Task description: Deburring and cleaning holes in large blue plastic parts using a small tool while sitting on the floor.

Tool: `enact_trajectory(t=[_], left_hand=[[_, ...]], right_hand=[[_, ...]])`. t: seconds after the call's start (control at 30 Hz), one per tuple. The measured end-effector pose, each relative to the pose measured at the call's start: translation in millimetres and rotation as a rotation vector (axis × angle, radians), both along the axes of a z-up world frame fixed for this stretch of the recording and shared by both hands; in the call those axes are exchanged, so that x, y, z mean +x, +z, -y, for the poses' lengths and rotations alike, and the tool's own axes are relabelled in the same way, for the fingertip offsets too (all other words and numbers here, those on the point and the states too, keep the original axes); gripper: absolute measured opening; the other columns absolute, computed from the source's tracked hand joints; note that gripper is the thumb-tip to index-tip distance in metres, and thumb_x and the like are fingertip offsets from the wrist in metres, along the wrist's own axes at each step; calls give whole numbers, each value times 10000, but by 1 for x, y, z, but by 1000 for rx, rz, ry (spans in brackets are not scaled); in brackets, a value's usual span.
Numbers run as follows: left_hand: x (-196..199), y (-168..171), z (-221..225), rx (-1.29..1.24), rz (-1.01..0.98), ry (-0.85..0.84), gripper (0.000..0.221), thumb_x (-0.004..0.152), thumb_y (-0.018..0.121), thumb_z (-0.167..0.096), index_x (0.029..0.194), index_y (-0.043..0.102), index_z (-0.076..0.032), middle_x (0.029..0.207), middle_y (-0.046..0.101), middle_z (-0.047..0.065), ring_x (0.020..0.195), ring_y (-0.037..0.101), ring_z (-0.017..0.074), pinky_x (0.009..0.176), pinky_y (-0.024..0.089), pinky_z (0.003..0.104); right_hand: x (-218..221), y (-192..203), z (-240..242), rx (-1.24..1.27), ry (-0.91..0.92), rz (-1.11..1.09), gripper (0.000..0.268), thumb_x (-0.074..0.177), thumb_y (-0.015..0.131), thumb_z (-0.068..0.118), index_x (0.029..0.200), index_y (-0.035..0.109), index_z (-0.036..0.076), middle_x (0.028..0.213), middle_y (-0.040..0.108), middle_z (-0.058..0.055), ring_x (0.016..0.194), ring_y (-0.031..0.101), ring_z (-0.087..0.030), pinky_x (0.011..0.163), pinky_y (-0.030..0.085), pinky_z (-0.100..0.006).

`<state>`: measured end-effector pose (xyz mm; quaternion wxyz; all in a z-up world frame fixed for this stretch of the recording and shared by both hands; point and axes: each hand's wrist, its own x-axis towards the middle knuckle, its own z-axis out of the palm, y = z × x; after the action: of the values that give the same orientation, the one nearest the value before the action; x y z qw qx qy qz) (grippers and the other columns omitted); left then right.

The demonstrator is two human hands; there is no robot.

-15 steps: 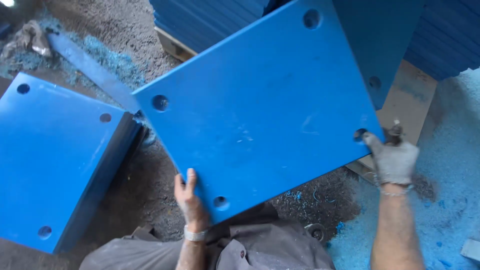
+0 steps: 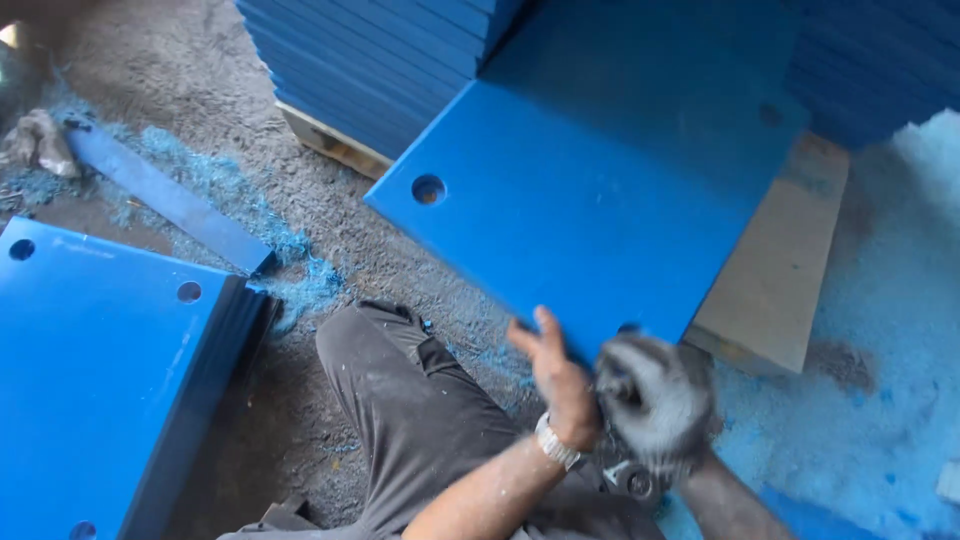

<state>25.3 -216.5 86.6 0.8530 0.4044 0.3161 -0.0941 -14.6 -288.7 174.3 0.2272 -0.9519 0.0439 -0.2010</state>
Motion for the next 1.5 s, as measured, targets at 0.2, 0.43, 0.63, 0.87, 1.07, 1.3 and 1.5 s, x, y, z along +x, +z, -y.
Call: enact_trajectory(t=[0.2,0.43,0.63,0.87,1.07,1.3,1.5], left_hand=[[18,-46,10,-242,377,-572,692,1038,508,-441,1519,179,-68,1426,538,169,1284,566,245,1091,457,365],[33,-18,-81,13,627,-784,472,1081,502,-377,1379,603,-25,1237,724,73,1170,652,158,1019,478,310],[17,-47,-152,161,569,-736,355,1057,537,-311,1229,682,-37,1146,753,71,1093,685,137,963,508,296],[-3,-80,-243,222,339,-401,330,1047,519,-242,1187,675,13,1079,756,120,1003,718,200,874,560,321],[-11,-145,-357,598,216,-160,303,1051,577,-263,1151,682,3,1021,747,116,867,711,188,779,577,320],[-27,-219,-477,643,32,280,258,1020,648,-290,1099,704,-51,988,766,66,865,724,140,737,571,277],[-28,-250,-498,566,-12,593,277,950,695,-299,1075,711,-53,954,779,63,820,728,129,686,551,269]], right_hand=[[23,-53,63,-486,-285,221,139,911,810,254,1002,768,158,975,724,-59,905,667,-311,832,475,-485],[80,-74,98,-460,-477,182,76,973,782,174,897,784,168,843,702,-22,735,618,-228,769,472,-436],[133,-75,161,-558,-525,350,132,990,762,135,874,807,178,823,681,-53,737,637,-268,675,493,-418],[154,-94,204,-589,-477,429,98,934,757,100,846,723,71,885,667,-101,768,672,-266,631,511,-405],[156,-107,219,-548,-400,467,48,888,721,94,857,711,60,910,674,-123,768,688,-287,622,522,-410],[206,-204,265,457,-25,465,67,981,703,-26,1038,739,-28,1017,727,-91,934,702,-190,867,579,-338],[193,-184,-106,171,534,120,70,1021,724,4,1080,729,-34,1018,707,-131,975,679,-187,891,566,-352]])
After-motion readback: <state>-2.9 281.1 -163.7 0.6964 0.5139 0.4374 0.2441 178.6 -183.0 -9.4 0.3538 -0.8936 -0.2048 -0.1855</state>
